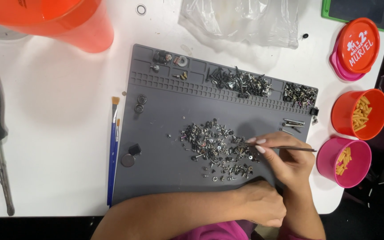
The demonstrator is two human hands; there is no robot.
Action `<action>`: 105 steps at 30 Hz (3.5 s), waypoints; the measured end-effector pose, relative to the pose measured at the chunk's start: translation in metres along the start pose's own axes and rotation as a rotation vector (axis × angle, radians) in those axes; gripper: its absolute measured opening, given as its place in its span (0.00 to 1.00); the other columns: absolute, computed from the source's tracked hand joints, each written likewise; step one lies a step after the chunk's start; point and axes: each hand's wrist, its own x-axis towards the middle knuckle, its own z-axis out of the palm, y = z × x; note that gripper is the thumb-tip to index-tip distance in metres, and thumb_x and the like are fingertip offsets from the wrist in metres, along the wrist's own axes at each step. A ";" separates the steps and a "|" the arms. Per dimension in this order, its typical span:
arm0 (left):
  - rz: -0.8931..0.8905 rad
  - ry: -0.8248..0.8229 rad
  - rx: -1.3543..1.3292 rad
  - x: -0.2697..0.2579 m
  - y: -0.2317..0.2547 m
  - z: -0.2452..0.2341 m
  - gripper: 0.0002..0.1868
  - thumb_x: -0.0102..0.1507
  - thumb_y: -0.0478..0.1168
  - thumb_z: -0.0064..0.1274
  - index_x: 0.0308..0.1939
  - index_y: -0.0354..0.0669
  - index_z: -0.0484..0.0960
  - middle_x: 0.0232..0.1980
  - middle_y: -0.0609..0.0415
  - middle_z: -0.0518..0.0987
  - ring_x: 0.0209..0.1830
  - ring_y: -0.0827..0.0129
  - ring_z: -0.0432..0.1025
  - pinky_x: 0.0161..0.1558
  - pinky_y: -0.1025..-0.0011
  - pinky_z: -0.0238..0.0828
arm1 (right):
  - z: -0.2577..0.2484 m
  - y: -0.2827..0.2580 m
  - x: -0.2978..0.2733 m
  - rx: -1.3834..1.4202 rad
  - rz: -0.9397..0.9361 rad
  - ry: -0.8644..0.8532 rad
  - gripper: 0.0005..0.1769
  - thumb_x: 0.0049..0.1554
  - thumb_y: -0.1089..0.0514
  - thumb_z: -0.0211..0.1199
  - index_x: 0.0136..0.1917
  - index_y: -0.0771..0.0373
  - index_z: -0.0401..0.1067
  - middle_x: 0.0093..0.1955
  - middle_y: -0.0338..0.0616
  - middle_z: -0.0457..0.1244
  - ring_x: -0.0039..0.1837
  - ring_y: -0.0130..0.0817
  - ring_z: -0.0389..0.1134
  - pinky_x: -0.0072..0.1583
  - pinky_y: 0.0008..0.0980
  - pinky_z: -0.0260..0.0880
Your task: Sorting small electronic screws and washers on a magnetic repair mat using a precision tool.
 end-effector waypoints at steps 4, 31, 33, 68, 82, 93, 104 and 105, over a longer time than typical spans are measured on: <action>0.009 0.061 0.014 0.004 -0.003 0.016 0.20 0.60 0.48 0.43 0.26 0.46 0.90 0.25 0.47 0.84 0.25 0.47 0.78 0.23 0.49 0.68 | 0.003 0.006 0.006 -0.001 0.007 0.157 0.05 0.62 0.73 0.64 0.51 0.72 0.70 0.49 0.61 0.69 0.53 0.51 0.78 0.58 0.38 0.84; 0.006 -0.014 -0.046 -0.001 -0.004 0.004 0.16 0.54 0.44 0.46 0.25 0.39 0.87 0.26 0.43 0.84 0.25 0.45 0.79 0.22 0.52 0.68 | 0.051 0.011 0.108 -0.140 -0.133 0.208 0.03 0.71 0.75 0.63 0.55 0.78 0.69 0.51 0.65 0.69 0.53 0.50 0.75 0.59 0.38 0.80; 0.002 -0.019 -0.064 -0.002 -0.003 0.001 0.15 0.53 0.43 0.44 0.23 0.38 0.85 0.24 0.45 0.84 0.23 0.47 0.78 0.22 0.55 0.67 | 0.052 0.012 0.108 -0.141 -0.107 0.174 0.02 0.72 0.75 0.62 0.56 0.77 0.70 0.52 0.63 0.69 0.54 0.47 0.74 0.59 0.35 0.78; 0.128 0.161 -0.163 0.007 -0.011 0.022 0.16 0.55 0.41 0.49 0.20 0.35 0.87 0.24 0.43 0.83 0.27 0.48 0.74 0.34 0.51 0.67 | 0.020 -0.034 0.001 -0.237 -0.008 -0.063 0.05 0.58 0.72 0.66 0.48 0.72 0.72 0.48 0.59 0.71 0.52 0.46 0.78 0.59 0.35 0.81; -0.013 -0.004 -0.076 0.000 -0.003 0.004 0.18 0.56 0.48 0.46 0.28 0.41 0.88 0.30 0.45 0.86 0.29 0.45 0.80 0.26 0.50 0.72 | 0.033 -0.018 0.099 -0.148 -0.097 0.128 0.06 0.70 0.79 0.63 0.56 0.83 0.66 0.51 0.70 0.68 0.54 0.54 0.75 0.59 0.40 0.80; -0.008 0.004 -0.098 0.000 -0.005 0.004 0.20 0.53 0.46 0.47 0.31 0.39 0.91 0.28 0.44 0.86 0.29 0.46 0.82 0.27 0.48 0.74 | 0.035 -0.024 0.079 -0.161 -0.112 0.033 0.06 0.68 0.76 0.63 0.56 0.78 0.67 0.52 0.66 0.69 0.57 0.54 0.76 0.60 0.40 0.81; 0.064 0.075 -0.107 0.001 -0.007 0.012 0.16 0.56 0.46 0.50 0.24 0.37 0.85 0.24 0.46 0.83 0.22 0.50 0.74 0.24 0.49 0.64 | 0.034 -0.036 0.014 -0.196 0.030 -0.027 0.08 0.57 0.71 0.69 0.49 0.72 0.72 0.49 0.57 0.71 0.55 0.48 0.78 0.61 0.36 0.80; 0.060 0.074 -0.118 0.001 -0.008 0.012 0.15 0.55 0.45 0.50 0.23 0.37 0.84 0.24 0.47 0.82 0.21 0.50 0.73 0.23 0.50 0.62 | 0.035 -0.034 0.013 -0.194 0.025 -0.028 0.09 0.57 0.71 0.69 0.49 0.71 0.71 0.49 0.57 0.71 0.56 0.48 0.78 0.62 0.37 0.80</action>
